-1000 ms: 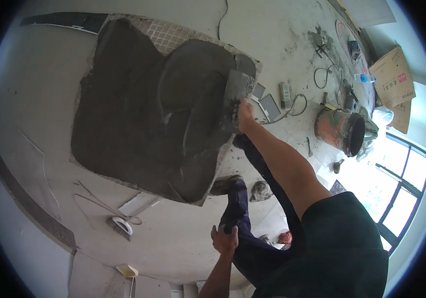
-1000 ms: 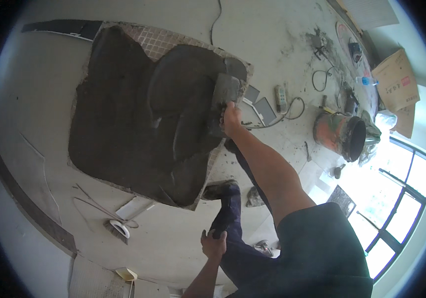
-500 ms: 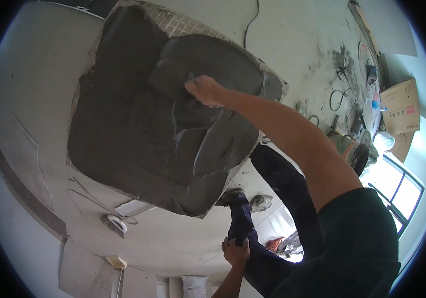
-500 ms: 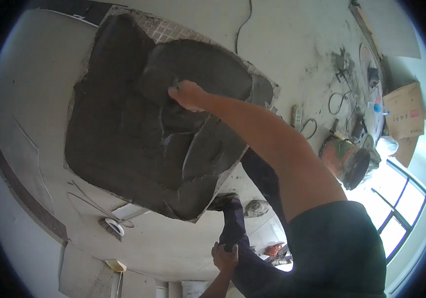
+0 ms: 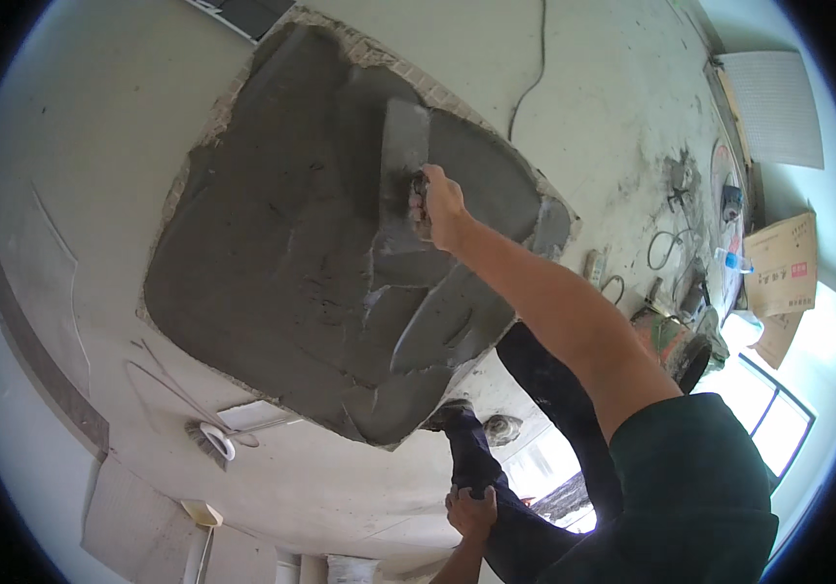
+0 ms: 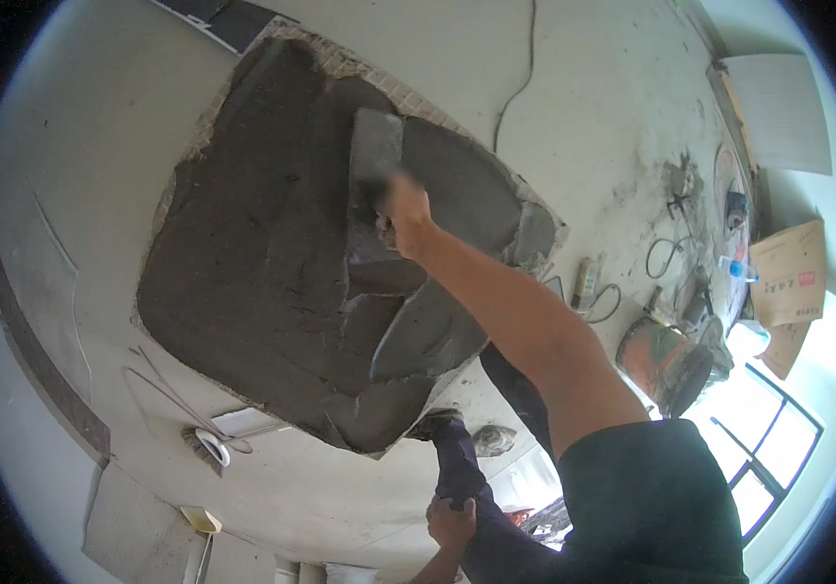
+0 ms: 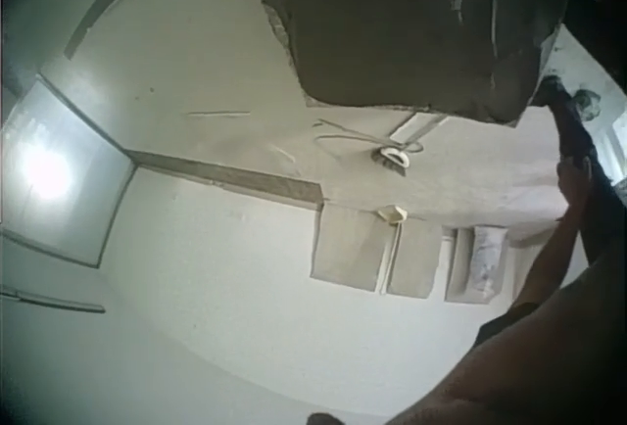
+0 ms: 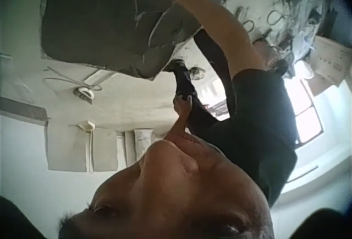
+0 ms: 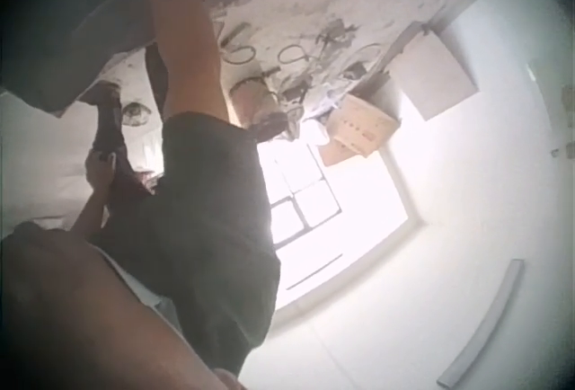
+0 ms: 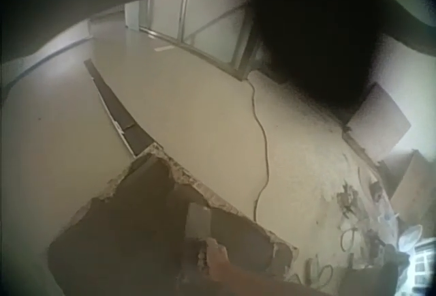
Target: Spreading mortar onto the back of a large floor tile using a trowel.
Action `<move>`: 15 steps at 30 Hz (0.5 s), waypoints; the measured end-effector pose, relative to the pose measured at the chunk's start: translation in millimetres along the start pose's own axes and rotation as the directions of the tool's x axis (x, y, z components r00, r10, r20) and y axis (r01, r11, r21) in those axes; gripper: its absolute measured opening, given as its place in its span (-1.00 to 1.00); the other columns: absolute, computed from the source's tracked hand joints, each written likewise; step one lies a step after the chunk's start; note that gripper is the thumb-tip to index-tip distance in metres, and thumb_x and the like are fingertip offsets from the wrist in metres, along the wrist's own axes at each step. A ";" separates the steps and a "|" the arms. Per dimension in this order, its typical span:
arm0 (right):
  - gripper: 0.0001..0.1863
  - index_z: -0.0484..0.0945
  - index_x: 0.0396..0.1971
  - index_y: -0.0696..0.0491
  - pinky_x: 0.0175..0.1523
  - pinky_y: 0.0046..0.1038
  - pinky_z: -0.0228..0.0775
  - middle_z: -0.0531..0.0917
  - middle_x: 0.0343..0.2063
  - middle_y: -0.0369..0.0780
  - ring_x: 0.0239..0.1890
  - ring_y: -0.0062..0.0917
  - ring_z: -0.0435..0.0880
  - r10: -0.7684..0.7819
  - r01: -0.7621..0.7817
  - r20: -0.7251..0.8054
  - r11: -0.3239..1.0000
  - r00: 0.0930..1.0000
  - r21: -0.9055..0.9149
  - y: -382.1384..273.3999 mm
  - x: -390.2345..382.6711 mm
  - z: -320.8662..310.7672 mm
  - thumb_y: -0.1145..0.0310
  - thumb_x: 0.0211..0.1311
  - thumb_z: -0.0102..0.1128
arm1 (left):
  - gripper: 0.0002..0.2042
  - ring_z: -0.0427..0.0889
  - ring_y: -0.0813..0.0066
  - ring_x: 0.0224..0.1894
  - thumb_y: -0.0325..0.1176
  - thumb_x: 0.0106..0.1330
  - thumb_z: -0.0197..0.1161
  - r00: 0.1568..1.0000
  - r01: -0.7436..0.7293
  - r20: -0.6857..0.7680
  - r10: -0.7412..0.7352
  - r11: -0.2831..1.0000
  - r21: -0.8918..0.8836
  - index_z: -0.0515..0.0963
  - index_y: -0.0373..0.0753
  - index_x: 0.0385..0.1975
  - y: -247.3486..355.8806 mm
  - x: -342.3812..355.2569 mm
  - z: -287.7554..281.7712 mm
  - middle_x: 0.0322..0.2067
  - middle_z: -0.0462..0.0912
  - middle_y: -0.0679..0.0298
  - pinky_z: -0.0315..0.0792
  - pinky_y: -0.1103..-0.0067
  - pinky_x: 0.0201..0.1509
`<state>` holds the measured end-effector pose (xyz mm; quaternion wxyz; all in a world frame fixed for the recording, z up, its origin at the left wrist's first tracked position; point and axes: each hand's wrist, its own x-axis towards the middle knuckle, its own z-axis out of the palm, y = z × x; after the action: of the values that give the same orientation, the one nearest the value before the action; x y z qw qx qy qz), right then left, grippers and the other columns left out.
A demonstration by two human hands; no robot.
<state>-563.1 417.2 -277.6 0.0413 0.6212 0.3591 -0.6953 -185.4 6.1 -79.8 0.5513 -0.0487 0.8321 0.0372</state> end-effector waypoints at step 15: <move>-0.70 0.27 -0.43 -0.02 -0.51 -0.32 0.23 0.39 -0.61 -0.27 -0.66 -0.49 0.34 0.003 -0.024 0.171 0.992 0.985 0.121 -158.0 80.3 173.0 0.07 0.36 -0.12 | -0.47 0.36 -0.08 0.28 0.09 0.05 0.36 0.999 0.034 0.045 -0.024 0.969 -0.244 0.65 -0.26 -0.16 26.9 -24.5 71.4 0.21 0.44 -0.09 0.25 0.15 0.36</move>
<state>-805.1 469.8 -283.7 0.0385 0.5630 0.3069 -0.7664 -114.0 42.1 -84.7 0.5589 -0.1278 0.8086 0.1326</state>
